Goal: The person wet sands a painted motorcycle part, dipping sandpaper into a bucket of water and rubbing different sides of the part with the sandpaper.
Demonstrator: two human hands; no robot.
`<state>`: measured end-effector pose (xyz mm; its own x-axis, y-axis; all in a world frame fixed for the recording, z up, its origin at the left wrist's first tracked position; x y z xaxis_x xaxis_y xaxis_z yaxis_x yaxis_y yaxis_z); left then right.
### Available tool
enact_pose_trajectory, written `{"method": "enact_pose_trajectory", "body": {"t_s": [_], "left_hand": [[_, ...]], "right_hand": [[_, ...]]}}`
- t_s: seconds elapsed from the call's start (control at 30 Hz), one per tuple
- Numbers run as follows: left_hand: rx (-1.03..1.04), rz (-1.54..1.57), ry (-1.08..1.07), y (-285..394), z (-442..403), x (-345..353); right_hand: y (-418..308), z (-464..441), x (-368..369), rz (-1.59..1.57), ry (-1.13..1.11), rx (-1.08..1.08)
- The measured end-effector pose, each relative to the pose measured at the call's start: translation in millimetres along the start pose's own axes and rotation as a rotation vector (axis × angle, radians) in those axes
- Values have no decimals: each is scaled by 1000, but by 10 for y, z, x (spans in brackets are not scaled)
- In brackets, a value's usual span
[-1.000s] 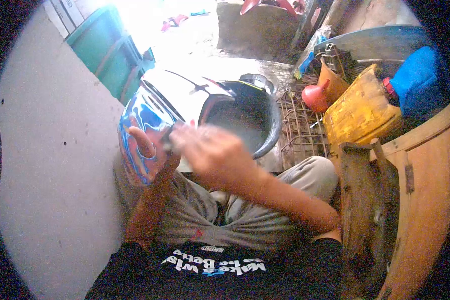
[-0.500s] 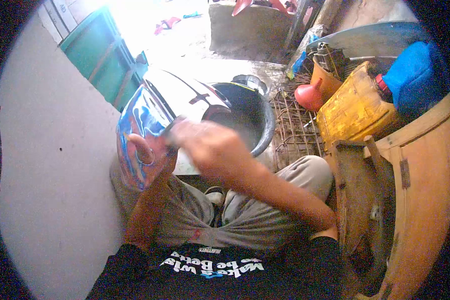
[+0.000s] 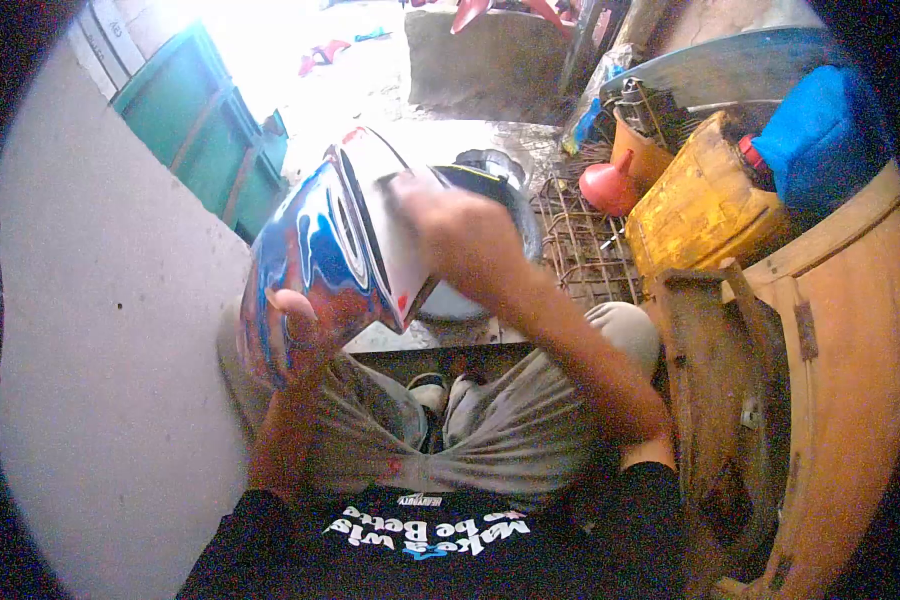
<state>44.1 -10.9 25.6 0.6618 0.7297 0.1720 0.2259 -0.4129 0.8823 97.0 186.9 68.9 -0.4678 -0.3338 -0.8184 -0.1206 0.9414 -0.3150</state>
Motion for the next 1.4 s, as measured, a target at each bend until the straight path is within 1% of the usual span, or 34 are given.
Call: {"method": "enact_pose_trajectory", "body": {"t_s": [0.07,0.1,0.2,0.23,0.33,0.37,0.47,0.5,0.53,0.6,0.63,0.67,0.73,0.77,0.8,0.87,0.9,0.93,0.97,1.0,1.03,1.07,1.1,1.2,1.23,1.27,1.3,1.33,1.37,1.4], "left_hand": [[-7,-38,-26,33,7,16],[-8,-58,-36,53,5,17],[-13,-113,-54,111,8,52],[-10,-120,-55,112,4,58],[4,-144,-57,92,2,93],[6,-157,-60,95,6,83],[13,-226,-71,135,25,93],[23,-252,-67,124,21,109],[29,-278,-66,127,38,115],[45,-325,-69,113,38,107],[50,-354,-71,109,51,95],[51,-388,-75,114,62,71],[58,-495,-76,157,79,41],[67,-548,-77,174,67,45],[77,-607,-73,194,58,66],[102,-631,-82,245,-17,129],[123,-293,-83,291,-98,232],[59,-282,-77,218,-93,232],[-9,-276,-71,107,-60,202],[-100,-150,-65,251,-99,270],[-191,-27,-47,395,-138,338],[-90,-356,-99,512,-112,319],[-85,-298,-130,462,-101,337],[-133,-62,-152,125,-17,326],[-167,26,-144,71,19,323],[-162,0,-162,46,50,296],[-162,-28,-182,232,-20,338],[-168,-8,-185,249,-23,354],[-174,13,-187,264,-26,369],[-180,33,-190,277,-28,384]], "right_hand": [[-284,151,19,-24,118,-323],[-430,167,-43,-66,104,-362],[-87,-32,-39,12,-13,-73],[17,-75,-61,-88,14,-13],[-225,109,-21,-43,109,-315],[-446,169,-85,-94,109,-335],[-114,21,-29,-10,117,-242],[26,-63,-57,-36,140,-147],[103,-74,-45,-37,66,-1],[-88,93,33,-11,78,-187],[-336,147,-51,-105,163,-330],[-469,153,-111,-170,178,-391],[-255,55,-59,-98,145,-304],[-55,-24,14,56,36,-89],[79,-106,-21,46,54,-9],[59,21,-6,23,2,-43],[-85,113,6,22,-2,-83],[-243,161,-26,-36,110,-260],[-253,129,-64,-136,84,-275],[-243,103,-86,-240,59,-284],[-158,19,-77,-145,-5,-116],[-40,-86,-90,-42,-71,47],[123,-96,-27,-117,-98,178],[-131,90,-14,-227,139,-254],[-110,67,-20,-187,134,-240],[-77,32,-26,-153,130,-223],[-40,-4,-31,-122,125,-201],[12,-51,-45,-87,121,-182],[159,-109,-26,-211,129,-103],[191,-108,-94,-165,45,-19]]}}
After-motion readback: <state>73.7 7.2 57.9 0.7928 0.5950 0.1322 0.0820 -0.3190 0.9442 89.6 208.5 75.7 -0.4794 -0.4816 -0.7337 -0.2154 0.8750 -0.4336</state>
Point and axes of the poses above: each hand's wrist, its own z-axis away from the middle knuckle, its own x-axis out of the palm, y = z × x, the point moved 2 cm from there along -z, towards the middle knuckle, and after that the axes turned 4 degrees about x, right-handed, at the moved point
